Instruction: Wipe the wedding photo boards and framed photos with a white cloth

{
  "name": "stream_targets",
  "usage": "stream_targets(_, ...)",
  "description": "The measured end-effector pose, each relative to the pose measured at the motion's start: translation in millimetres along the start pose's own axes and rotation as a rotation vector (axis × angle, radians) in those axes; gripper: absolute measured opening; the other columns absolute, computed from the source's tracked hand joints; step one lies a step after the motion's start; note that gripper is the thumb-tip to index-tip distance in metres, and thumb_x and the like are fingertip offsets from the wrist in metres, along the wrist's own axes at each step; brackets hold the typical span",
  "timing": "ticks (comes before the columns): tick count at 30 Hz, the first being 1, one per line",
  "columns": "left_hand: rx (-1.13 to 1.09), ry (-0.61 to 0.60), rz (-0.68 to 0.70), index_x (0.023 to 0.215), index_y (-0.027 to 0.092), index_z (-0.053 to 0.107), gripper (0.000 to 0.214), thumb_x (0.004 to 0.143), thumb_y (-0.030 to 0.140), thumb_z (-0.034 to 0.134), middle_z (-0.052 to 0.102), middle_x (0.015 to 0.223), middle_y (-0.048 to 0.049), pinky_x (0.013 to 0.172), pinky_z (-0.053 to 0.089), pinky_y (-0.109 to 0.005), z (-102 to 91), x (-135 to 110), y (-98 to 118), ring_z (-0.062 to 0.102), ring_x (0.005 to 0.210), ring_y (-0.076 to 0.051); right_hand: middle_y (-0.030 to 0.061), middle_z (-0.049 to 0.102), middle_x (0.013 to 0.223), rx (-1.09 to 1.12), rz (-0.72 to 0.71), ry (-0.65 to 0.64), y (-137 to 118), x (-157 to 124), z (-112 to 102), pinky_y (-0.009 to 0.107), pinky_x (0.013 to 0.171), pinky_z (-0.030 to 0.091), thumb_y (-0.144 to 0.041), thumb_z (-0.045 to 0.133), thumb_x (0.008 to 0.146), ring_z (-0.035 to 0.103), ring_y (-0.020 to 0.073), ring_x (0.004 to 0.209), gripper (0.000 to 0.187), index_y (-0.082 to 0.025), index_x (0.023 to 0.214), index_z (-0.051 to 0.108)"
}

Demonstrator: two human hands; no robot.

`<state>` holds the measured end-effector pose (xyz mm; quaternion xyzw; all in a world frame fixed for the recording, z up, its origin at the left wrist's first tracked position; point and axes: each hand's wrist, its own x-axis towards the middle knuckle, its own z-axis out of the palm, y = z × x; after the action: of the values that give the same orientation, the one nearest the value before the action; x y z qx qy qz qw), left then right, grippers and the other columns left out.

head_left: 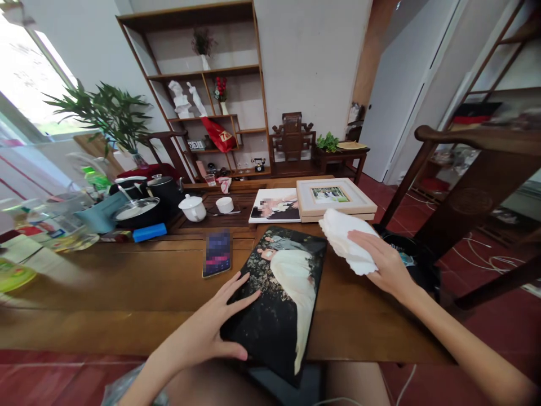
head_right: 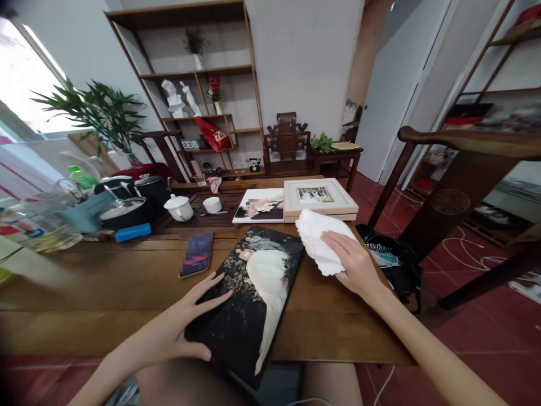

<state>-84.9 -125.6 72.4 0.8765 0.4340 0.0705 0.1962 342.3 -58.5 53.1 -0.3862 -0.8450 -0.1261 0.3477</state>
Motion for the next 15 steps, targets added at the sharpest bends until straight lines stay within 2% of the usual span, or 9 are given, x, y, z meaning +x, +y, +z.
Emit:
stream_targets(3,-0.089,-0.042,0.014,0.141,0.039,0.04,0.077,0.073,0.049,0.074,0.019,0.158,-0.0053,0.112,0.026,-0.055,-15.7,-3.1,-10.6,0.021,0.143,-0.035,0.0154,0.053,0.136,0.025,-0.037,0.069,-1.8,6.2,-2.6,0.052,0.103,0.042,-0.007,0.049,0.075,0.047,0.0308,0.128,0.067,-0.017,0.141,0.04)
stream_targets(4,-0.11,-0.014,-0.004,0.139,0.039,0.042,0.071,0.076,0.046,0.072,0.022,0.158,-0.0048,0.113,0.025,-0.054,-17.5,-5.8,-12.7,0.023,0.143,-0.033,0.0153,0.053,0.136,0.032,-0.044,0.065,-2.5,8.3,-2.1,0.052,0.103,0.042,-0.007,0.049,0.076,0.047,0.0306,0.128,0.067,-0.018,0.142,0.04)
stream_targets(6,-0.154,0.125,-0.086,0.138,0.038,0.046,0.064,0.078,0.043,0.069,0.03,0.155,-0.0055,0.113,0.027,-0.052,-13.9,-14.1,-16.0,0.029,0.141,-0.032,0.0151,0.053,0.136,0.037,-0.046,0.033,-3.1,12.4,1.0,0.052,0.103,0.042,-0.006,0.048,0.076,0.047,0.0302,0.128,0.068,-0.018,0.142,0.039)
stream_targets(8,-0.242,0.353,-0.258,0.134,0.034,0.051,0.064,0.074,0.044,0.072,0.047,0.143,-0.0085,0.107,0.039,-0.048,-1.0,-24.4,-18.4,0.044,0.132,-0.032,0.0148,0.053,0.136,0.03,-0.044,-0.008,-2.3,15.7,6.7,0.051,0.102,0.042,-0.005,0.047,0.073,0.047,0.0301,0.128,0.07,-0.018,0.142,0.04)
stream_targets(10,-0.409,0.538,-0.483,0.13,0.028,0.054,0.069,0.067,0.047,0.076,0.064,0.117,-0.0097,0.09,0.054,-0.043,17.1,-33.6,-18.5,0.063,0.108,-0.031,0.015,0.053,0.136,0.015,-0.048,-0.046,-0.6,17.8,14.5,0.05,0.102,0.043,-0.004,0.046,0.07,0.048,0.0302,0.127,0.071,-0.017,0.14,0.042)
stream_targets(12,-0.659,0.603,-0.632,0.13,0.023,0.05,0.079,0.062,0.049,0.08,0.068,0.092,-0.0059,0.073,0.059,-0.038,34.4,-39.0,-14.4,0.069,0.083,-0.027,0.0159,0.054,0.135,0.0,-0.066,-0.081,0.9,18.7,23.1,0.05,0.102,0.043,-0.002,0.046,0.068,0.048,0.0298,0.127,0.072,-0.015,0.138,0.044)
stream_targets(13,-0.797,0.611,-0.657,0.134,0.022,0.045,0.085,0.061,0.049,0.081,0.068,0.086,-0.0036,0.07,0.059,-0.036,41.3,-39.7,-10.4,0.07,0.077,-0.025,0.0163,0.055,0.134,-0.005,-0.076,-0.1,1.1,18.5,27.2,0.049,0.101,0.043,-0.001,0.045,0.067,0.049,0.0295,0.126,0.072,-0.014,0.137,0.045)
stream_targets(15,-1.059,0.631,-0.662,0.141,0.024,0.032,0.097,0.061,0.043,0.083,0.068,0.09,-0.0019,0.075,0.059,-0.034,50.2,-36.9,1.1,0.07,0.079,-0.021,0.0165,0.056,0.133,-0.006,-0.093,-0.138,0.2,17.2,34.1,0.048,0.1,0.044,0.0,0.045,0.065,0.049,0.0288,0.125,0.072,-0.013,0.136,0.046)
